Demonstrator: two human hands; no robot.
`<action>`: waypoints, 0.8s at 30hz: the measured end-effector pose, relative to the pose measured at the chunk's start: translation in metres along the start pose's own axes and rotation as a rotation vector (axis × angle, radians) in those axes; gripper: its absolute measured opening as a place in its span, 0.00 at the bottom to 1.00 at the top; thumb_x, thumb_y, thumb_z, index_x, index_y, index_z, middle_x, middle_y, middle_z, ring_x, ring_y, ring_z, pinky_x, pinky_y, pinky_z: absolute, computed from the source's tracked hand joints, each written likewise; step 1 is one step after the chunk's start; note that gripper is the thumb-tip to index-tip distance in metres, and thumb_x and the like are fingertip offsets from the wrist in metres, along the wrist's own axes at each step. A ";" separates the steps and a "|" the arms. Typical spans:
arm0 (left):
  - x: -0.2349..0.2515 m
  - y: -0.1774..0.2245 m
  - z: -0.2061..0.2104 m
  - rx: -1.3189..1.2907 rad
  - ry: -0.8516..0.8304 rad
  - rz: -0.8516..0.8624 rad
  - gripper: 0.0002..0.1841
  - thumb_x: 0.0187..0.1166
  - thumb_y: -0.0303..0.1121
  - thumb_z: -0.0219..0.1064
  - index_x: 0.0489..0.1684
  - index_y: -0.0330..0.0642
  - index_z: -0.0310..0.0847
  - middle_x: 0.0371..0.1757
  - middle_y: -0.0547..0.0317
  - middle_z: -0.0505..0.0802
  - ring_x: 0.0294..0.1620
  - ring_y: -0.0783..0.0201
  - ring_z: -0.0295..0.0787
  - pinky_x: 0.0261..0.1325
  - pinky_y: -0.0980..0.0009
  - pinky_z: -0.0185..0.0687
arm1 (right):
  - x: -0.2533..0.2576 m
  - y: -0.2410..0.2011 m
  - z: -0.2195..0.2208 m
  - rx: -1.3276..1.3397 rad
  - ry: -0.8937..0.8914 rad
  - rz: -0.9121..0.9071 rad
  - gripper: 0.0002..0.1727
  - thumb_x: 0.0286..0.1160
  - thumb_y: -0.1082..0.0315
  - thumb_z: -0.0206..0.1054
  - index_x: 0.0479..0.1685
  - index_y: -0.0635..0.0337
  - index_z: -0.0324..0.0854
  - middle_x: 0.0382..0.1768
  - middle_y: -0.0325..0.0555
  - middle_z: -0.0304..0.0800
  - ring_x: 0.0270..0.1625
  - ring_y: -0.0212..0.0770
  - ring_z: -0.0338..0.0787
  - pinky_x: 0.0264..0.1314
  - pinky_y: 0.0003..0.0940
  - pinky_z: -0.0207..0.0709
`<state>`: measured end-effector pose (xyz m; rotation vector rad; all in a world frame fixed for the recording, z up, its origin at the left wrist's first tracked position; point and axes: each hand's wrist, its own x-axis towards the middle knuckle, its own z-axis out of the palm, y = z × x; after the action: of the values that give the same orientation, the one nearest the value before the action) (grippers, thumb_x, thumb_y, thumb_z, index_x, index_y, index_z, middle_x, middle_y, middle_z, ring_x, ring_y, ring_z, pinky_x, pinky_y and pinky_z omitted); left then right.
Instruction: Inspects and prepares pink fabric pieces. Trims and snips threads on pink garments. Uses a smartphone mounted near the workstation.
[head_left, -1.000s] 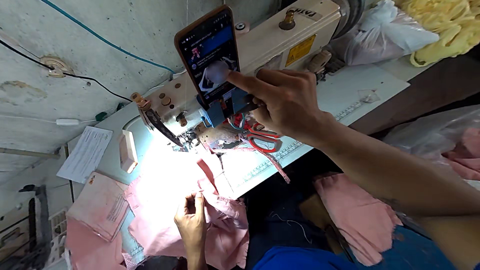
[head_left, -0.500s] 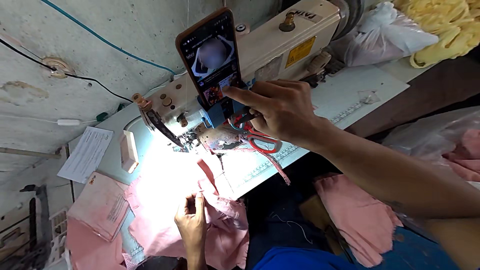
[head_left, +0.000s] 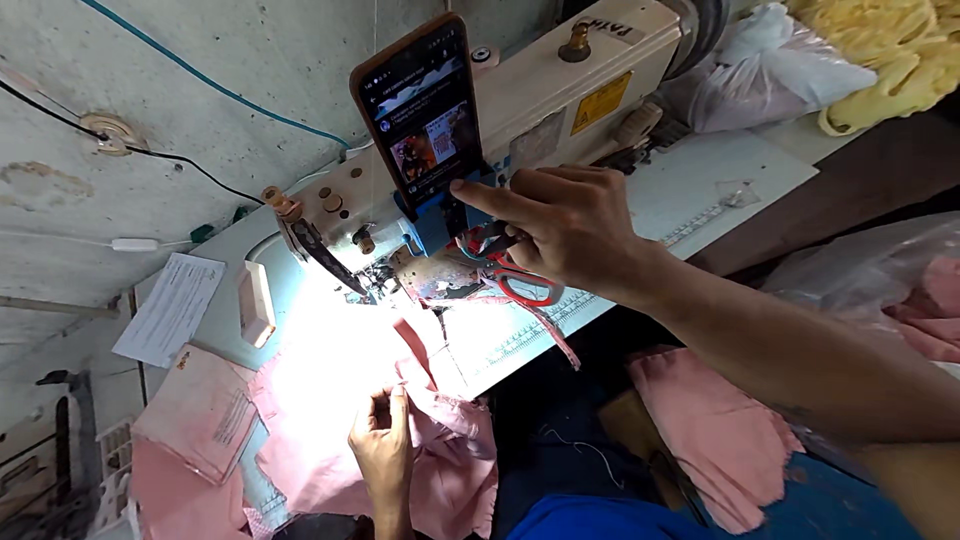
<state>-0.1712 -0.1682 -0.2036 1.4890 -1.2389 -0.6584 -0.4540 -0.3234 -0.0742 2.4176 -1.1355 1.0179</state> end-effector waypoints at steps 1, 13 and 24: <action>0.000 0.000 0.000 -0.003 0.001 0.003 0.04 0.77 0.27 0.68 0.37 0.36 0.87 0.27 0.64 0.91 0.26 0.73 0.89 0.31 0.77 0.89 | 0.000 0.000 0.001 -0.004 -0.007 0.000 0.26 0.77 0.70 0.58 0.74 0.46 0.85 0.24 0.46 0.80 0.24 0.48 0.79 0.24 0.41 0.65; 0.000 0.001 0.000 0.001 0.003 0.000 0.04 0.77 0.28 0.68 0.37 0.36 0.87 0.27 0.64 0.91 0.26 0.74 0.89 0.31 0.78 0.88 | 0.014 0.001 -0.005 -0.027 0.038 0.043 0.27 0.76 0.72 0.58 0.76 0.47 0.84 0.24 0.48 0.79 0.22 0.49 0.77 0.23 0.42 0.64; 0.000 0.000 0.001 -0.001 0.004 0.006 0.04 0.77 0.27 0.68 0.36 0.35 0.87 0.27 0.63 0.91 0.26 0.73 0.89 0.31 0.76 0.89 | 0.012 0.002 -0.002 -0.030 0.016 0.046 0.27 0.77 0.71 0.59 0.76 0.46 0.84 0.25 0.48 0.80 0.23 0.50 0.79 0.23 0.43 0.65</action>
<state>-0.1717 -0.1686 -0.2035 1.4847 -1.2390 -0.6522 -0.4513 -0.3304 -0.0639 2.3667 -1.1976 1.0246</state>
